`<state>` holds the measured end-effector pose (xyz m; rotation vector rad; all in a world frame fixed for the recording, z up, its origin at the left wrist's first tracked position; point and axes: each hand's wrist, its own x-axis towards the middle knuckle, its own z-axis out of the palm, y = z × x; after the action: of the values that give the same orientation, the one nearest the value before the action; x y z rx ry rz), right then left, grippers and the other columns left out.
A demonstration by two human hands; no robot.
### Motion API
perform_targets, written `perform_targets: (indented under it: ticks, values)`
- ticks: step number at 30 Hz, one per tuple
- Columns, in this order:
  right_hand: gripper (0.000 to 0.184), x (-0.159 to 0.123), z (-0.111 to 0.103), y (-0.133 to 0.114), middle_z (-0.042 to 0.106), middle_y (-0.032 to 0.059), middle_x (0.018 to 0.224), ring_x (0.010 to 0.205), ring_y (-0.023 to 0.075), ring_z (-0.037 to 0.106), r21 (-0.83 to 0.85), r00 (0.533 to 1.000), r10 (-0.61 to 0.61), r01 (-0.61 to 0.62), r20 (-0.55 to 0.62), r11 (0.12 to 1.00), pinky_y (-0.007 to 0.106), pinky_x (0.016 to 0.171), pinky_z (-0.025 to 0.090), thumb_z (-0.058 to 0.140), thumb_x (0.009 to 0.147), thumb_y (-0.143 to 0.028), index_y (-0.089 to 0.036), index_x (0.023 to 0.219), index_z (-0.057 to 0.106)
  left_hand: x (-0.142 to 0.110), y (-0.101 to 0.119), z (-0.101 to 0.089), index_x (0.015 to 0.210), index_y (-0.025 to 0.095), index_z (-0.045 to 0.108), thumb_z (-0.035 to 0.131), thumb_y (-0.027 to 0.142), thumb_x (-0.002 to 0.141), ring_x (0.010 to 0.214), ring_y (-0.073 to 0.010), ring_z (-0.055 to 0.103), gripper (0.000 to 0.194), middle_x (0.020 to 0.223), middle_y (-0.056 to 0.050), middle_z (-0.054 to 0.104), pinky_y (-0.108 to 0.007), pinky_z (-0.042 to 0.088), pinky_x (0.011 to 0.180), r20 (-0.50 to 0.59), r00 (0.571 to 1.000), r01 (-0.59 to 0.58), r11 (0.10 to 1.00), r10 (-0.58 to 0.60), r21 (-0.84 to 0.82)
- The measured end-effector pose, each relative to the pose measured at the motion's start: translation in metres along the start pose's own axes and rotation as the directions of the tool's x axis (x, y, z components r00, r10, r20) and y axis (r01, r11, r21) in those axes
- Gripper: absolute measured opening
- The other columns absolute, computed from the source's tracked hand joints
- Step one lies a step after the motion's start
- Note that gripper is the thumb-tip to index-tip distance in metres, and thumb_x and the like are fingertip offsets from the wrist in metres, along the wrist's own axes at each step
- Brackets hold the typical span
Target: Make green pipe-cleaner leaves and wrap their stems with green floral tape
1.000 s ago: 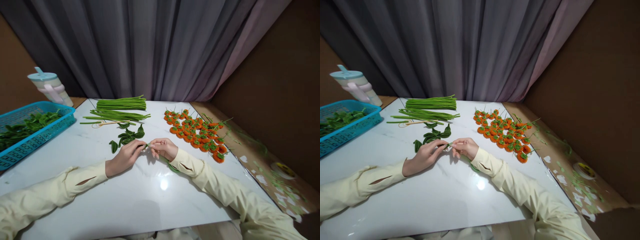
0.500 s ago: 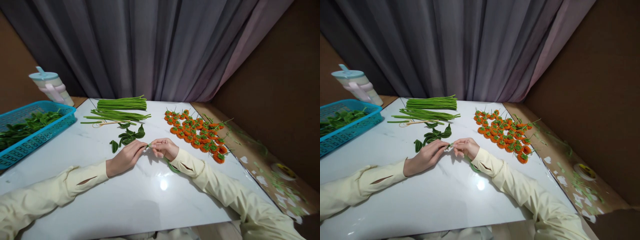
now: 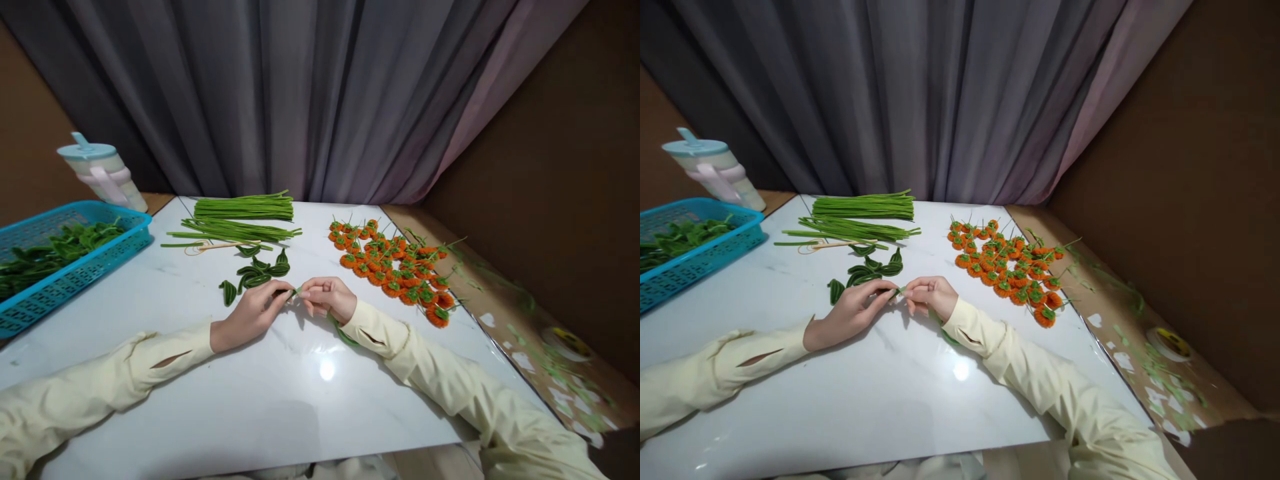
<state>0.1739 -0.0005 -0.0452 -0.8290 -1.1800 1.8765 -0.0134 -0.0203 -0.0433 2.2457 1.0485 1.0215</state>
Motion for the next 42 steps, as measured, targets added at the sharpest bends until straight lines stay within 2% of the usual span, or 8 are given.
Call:
perform_targets:
  ticks: [4,13,18,23,29,37,42]
  values:
    - [0.026,-0.001,0.001,0.001,0.061,-0.0002,0.044,0.029,0.0035,0.035,-0.013,1.000,-0.022,0.022,-0.009,1.000,0.019,0.033,0.020,0.077,0.058,-0.028,-0.012,0.068,0.059,0.001,0.002,0.000,0.092,0.016,0.059,0.046,0.031,0.090,0.068,-0.0139,0.057,0.020,0.077,-0.003,0.063,-0.022,0.045,0.062,0.038,0.989,0.144,0.977,-0.140,-0.158]
    - [0.031,0.000,0.003,0.001,0.063,-0.0001,0.047,0.029,0.0032,0.034,-0.013,1.000,-0.020,0.020,-0.008,1.000,0.018,0.031,0.023,0.079,0.057,-0.032,-0.012,0.068,0.058,0.001,0.005,-0.001,0.093,0.015,0.058,0.050,0.037,0.087,0.067,-0.0133,0.055,0.025,0.074,-0.001,0.059,-0.023,0.046,0.063,0.121,0.954,0.299,0.856,-0.273,-0.422]
    - [0.033,-0.001,0.003,0.002,0.065,0.0019,0.049,0.029,0.0034,0.035,-0.028,1.000,-0.016,0.016,0.006,0.999,0.018,0.030,0.025,0.080,0.057,-0.033,-0.012,0.068,0.057,0.003,0.007,-0.003,0.092,0.014,0.058,0.051,0.036,0.086,0.068,-0.0131,0.055,0.023,0.073,-0.001,0.059,-0.024,0.046,0.064,0.134,0.959,0.283,0.857,-0.250,-0.431]
    - [0.035,-0.003,0.003,0.003,0.068,0.0023,0.053,0.030,0.0038,0.036,-0.104,0.999,-0.035,0.038,0.031,0.994,0.018,0.031,0.027,0.078,0.060,-0.035,-0.012,0.077,0.059,0.003,0.006,-0.007,0.093,0.015,0.059,0.050,0.035,0.087,0.074,-0.0151,0.058,0.023,0.082,-0.004,0.063,-0.026,0.047,0.067,0.184,0.963,0.258,0.866,-0.195,-0.429]
    - [0.038,-0.005,0.004,0.003,0.068,0.0021,0.055,0.031,0.0042,0.037,-0.214,0.998,-0.066,0.068,0.019,0.975,0.017,0.032,0.027,0.077,0.061,-0.040,-0.013,0.082,0.059,0.008,0.002,-0.013,0.090,0.014,0.060,0.054,0.036,0.084,0.068,-0.0137,0.054,0.024,0.078,-0.003,0.060,-0.024,0.045,0.062,0.273,0.939,0.311,0.850,-0.207,-0.425]
    - [0.031,-0.007,0.007,0.012,0.064,-0.0003,0.050,0.029,0.0037,0.035,-0.331,0.978,-0.200,0.173,-0.052,0.928,0.018,0.029,0.024,0.073,0.065,-0.042,-0.016,0.063,0.055,0.013,0.003,-0.014,0.087,0.013,0.059,0.055,0.034,0.083,0.064,-0.0128,0.052,0.022,0.070,-0.002,0.057,-0.025,0.043,0.061,0.364,0.901,0.396,0.787,-0.235,-0.472]
    - [0.030,-0.006,0.006,0.012,0.063,-0.0007,0.049,0.026,0.0044,0.036,-0.326,0.983,-0.179,0.155,-0.045,0.933,0.019,0.027,0.025,0.070,0.065,-0.039,-0.017,0.059,0.051,0.012,0.003,-0.012,0.089,0.014,0.058,0.054,0.033,0.085,0.063,-0.0121,0.051,0.020,0.071,-0.001,0.057,-0.024,0.042,0.060,0.382,0.895,0.409,0.767,-0.232,-0.493]
